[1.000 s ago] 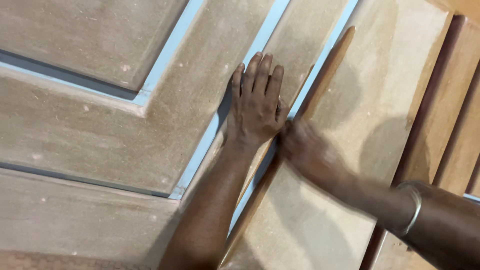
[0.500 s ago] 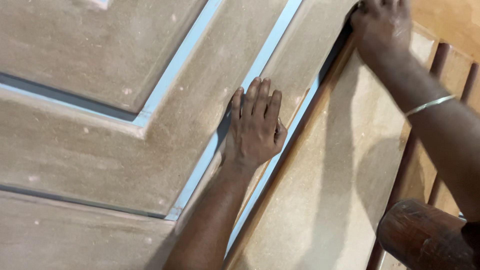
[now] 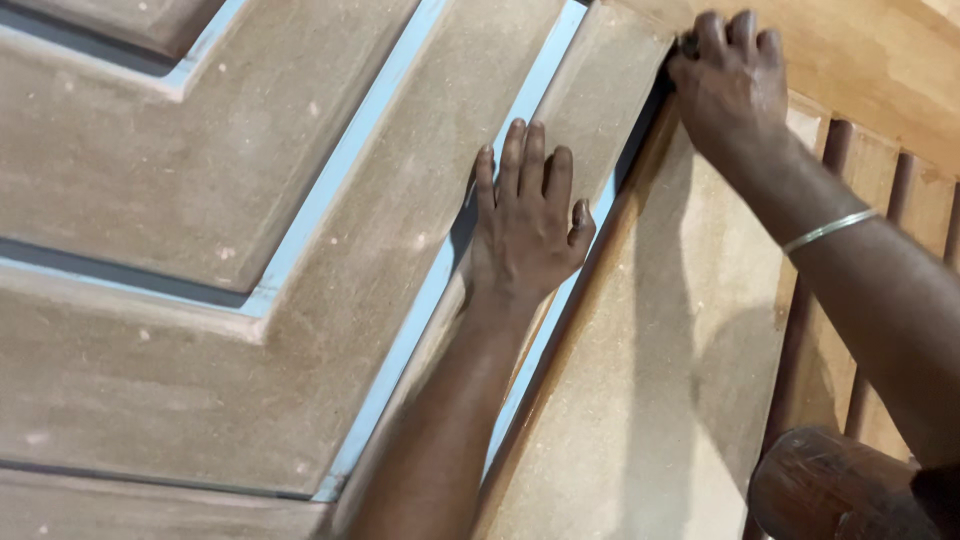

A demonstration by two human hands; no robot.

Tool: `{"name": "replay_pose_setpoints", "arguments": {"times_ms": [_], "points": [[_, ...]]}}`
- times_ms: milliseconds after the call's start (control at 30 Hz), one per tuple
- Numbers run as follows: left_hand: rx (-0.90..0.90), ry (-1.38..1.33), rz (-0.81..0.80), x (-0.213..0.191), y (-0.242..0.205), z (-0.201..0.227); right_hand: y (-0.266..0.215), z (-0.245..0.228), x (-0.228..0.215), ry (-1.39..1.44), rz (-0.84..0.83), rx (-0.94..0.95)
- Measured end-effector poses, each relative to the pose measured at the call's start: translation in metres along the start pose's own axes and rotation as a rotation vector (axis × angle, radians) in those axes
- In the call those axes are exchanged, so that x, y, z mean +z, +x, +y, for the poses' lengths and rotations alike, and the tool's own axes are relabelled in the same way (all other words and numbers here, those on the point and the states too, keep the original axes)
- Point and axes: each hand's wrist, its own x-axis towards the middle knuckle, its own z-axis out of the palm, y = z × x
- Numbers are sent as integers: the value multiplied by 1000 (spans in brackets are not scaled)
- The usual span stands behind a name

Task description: The person applies a liquid finish to a wooden door using a cloth. They repeatedly dip the cloth into a container and wipe the door's surface and grooves, systematically covering the panels and edges.

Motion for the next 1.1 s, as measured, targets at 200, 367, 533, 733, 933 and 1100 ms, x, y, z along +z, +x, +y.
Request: {"name": "replay_pose_setpoints", "arguments": {"times_ms": [200,367,533,733,933,1100], "points": [[20,43,24,3,1,0,10,-3,9,-57,48,27],[5,71,-27,-7,7,1,-35,-39,-27,-132,-94,-121],[6,68,13,-3,4,2,-41,-27,-13,-71,-139,-92],[6,73,31,-6,8,4,5,8,21,268,190,25],[29,118,51,-7,6,6,-40,-22,18,239,259,-165],[33,153,32,-1,5,4,-4,8,26,377,256,-5]]}}
